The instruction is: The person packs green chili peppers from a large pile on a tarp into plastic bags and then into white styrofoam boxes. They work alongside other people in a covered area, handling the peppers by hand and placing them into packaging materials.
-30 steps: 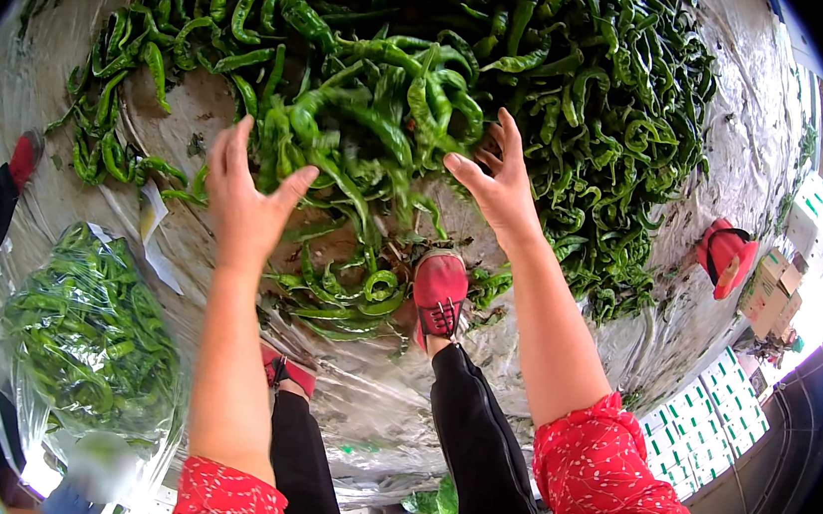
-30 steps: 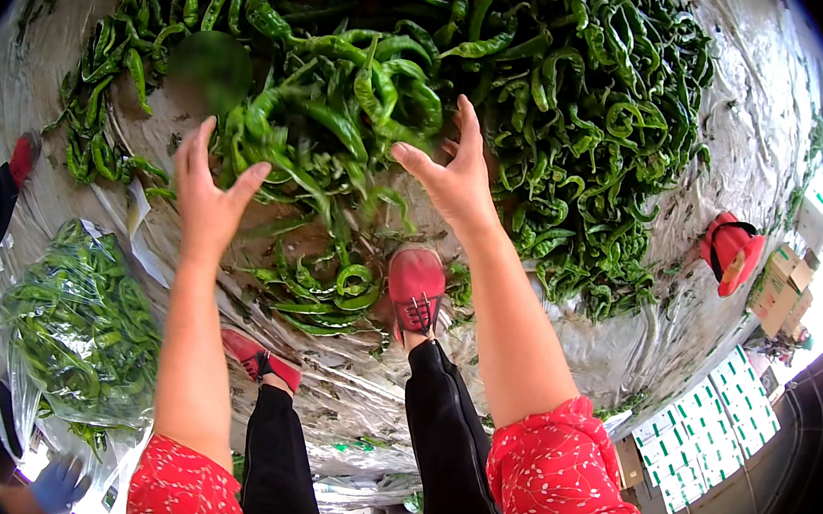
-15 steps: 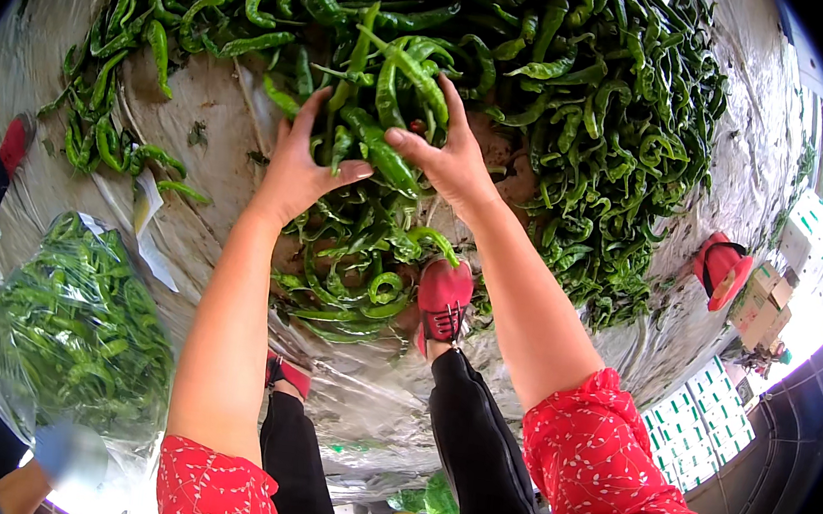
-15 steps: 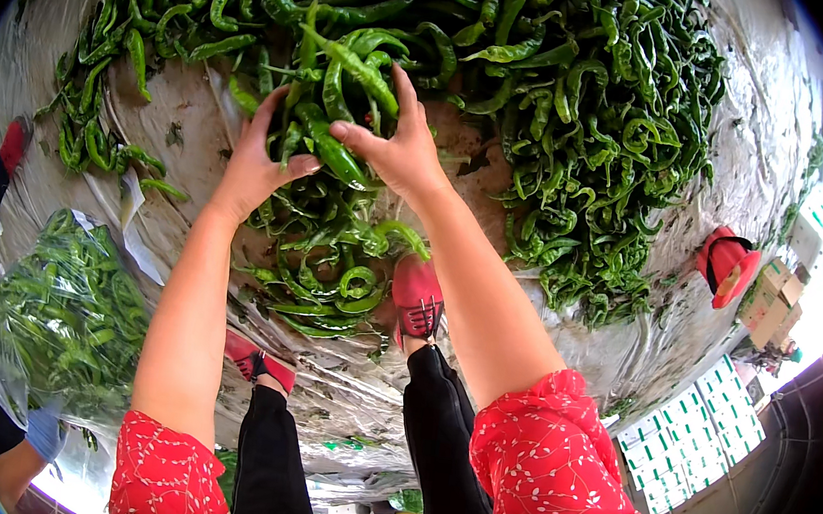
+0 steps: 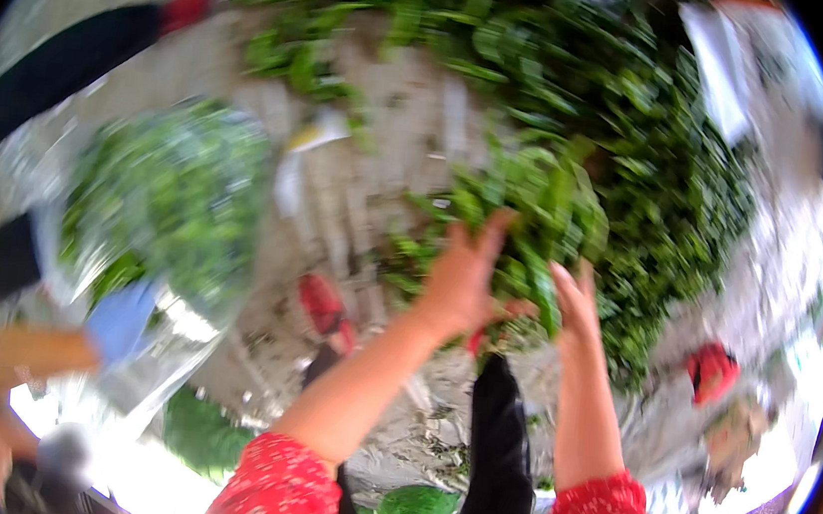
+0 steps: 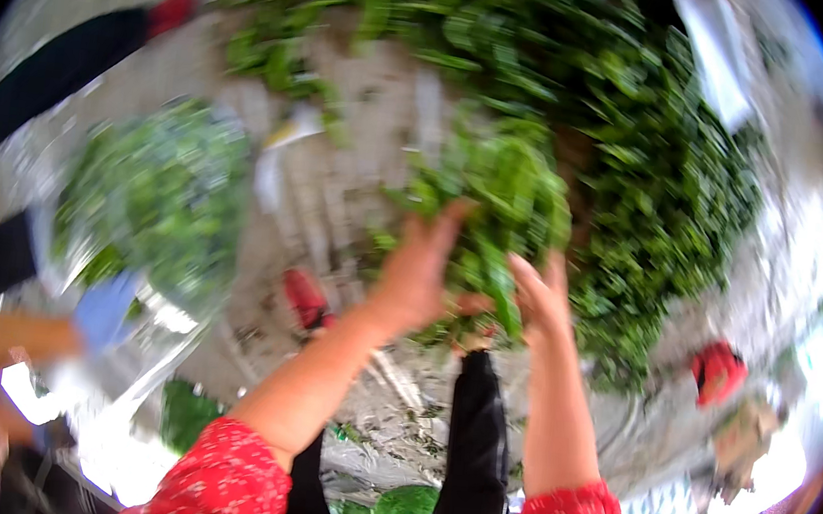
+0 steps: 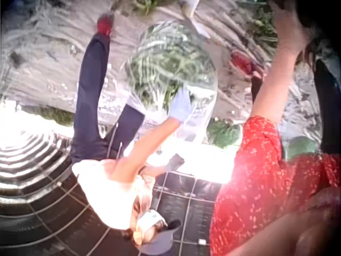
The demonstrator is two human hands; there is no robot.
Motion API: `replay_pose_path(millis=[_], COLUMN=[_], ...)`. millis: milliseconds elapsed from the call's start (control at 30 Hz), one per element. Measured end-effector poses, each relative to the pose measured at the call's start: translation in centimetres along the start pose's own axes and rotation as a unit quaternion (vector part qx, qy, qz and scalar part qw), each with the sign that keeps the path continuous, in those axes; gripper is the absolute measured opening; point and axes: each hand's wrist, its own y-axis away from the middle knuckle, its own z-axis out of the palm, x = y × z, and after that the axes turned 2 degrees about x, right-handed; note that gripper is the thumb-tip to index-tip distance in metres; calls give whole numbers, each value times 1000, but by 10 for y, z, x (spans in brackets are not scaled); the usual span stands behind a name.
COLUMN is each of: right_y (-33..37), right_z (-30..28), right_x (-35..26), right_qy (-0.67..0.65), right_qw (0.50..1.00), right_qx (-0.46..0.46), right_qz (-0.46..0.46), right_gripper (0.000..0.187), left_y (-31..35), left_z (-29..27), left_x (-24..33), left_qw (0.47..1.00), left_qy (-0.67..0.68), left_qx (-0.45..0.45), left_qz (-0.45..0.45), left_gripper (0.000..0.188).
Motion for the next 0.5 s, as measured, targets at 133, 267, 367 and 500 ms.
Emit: replay_pose_path(millis=[133, 267, 367, 500], right_y=[77, 162, 232, 305], right_z=[15, 69, 128, 188], right_x=[10, 3, 5, 29], right_qy=[-3, 19, 5, 13], right_qw=[997, 992, 977, 934], right_qx=[-52, -113, -208, -351], right_qz=[-62, -49, -48, -66], right_gripper=[85, 92, 97, 104], left_y=[87, 178, 255, 349], left_z=[-59, -127, -182, -232], left_x=[35, 58, 74, 71], left_qw=[999, 995, 990, 978], left_qy=[20, 38, 14, -27], left_qx=[39, 95, 132, 189], left_qz=[-4, -22, -56, -82], left_gripper=[105, 104, 102, 107])
